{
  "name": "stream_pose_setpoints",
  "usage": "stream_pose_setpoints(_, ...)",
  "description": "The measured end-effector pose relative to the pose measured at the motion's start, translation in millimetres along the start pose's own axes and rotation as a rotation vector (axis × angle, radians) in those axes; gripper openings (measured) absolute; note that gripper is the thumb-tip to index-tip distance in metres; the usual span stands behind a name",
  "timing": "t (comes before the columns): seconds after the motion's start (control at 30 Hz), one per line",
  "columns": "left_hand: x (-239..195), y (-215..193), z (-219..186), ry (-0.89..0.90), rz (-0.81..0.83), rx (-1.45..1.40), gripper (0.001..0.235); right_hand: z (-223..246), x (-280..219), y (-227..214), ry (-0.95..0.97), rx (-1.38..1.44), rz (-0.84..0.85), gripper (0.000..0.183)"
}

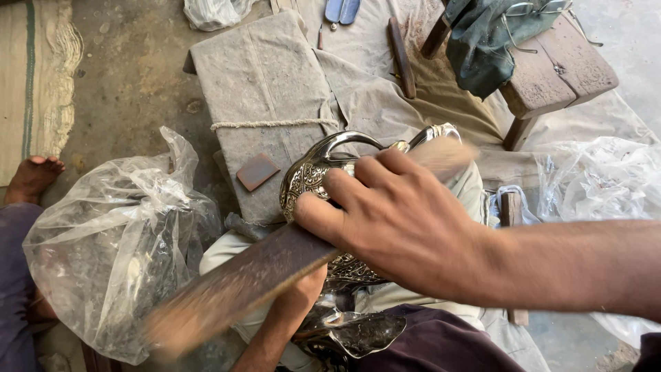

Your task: The person uses a hammer and chisel to engrave intricate patterns onto a silver elephant figurine. They hold the figurine steady with one hand while striking the chisel with the other, working on the body and legs.

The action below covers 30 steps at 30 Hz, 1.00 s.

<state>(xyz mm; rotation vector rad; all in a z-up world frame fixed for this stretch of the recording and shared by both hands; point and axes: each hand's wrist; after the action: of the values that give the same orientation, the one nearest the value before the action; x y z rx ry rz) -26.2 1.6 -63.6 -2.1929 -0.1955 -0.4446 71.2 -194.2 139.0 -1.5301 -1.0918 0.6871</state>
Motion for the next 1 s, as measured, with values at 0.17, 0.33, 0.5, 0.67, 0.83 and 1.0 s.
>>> stream_pose_setpoints(0.17, 2, -11, -8, -0.082, -0.028, -0.229, 0.033, 0, -5, 1, -0.005, -0.02, -0.085, 0.04)
stream_pose_setpoints(0.33, 1, -10, -6, -0.074, -0.017, -0.207, 0.044, 3, -9, 3, 0.037, -0.197, -0.198, 0.027)
stream_pose_setpoints(0.5, 1, 0, -7, -0.021, -0.028, -0.177, 0.051, 2, -12, 2, 0.052, -0.082, -0.125, 0.025)
stream_pose_setpoints(0.67, 8, -5, -12, -0.081, -0.001, -0.301, 0.04, -2, -16, -1, 0.034, -0.017, -0.106, 0.02)
stream_pose_setpoints(0.83, 15, -13, -19, -0.1, 0.01, -0.272, 0.035, -6, -20, -6, 0.061, 0.062, -0.184, 0.031)
stream_pose_setpoints(1.0, 20, -16, -23, -0.138, -0.01, -0.309, 0.03, -11, -18, -9, 0.068, 0.011, -0.133, 0.027)
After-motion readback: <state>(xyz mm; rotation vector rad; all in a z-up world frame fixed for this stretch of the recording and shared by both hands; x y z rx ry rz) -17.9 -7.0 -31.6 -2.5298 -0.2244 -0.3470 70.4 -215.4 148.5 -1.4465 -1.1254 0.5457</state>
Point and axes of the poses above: each hand's wrist, its own x-axis towards the middle knuckle, its own y-axis out of the palm, z = x × y, and after that the axes turned 3 degrees about -y, right-handed
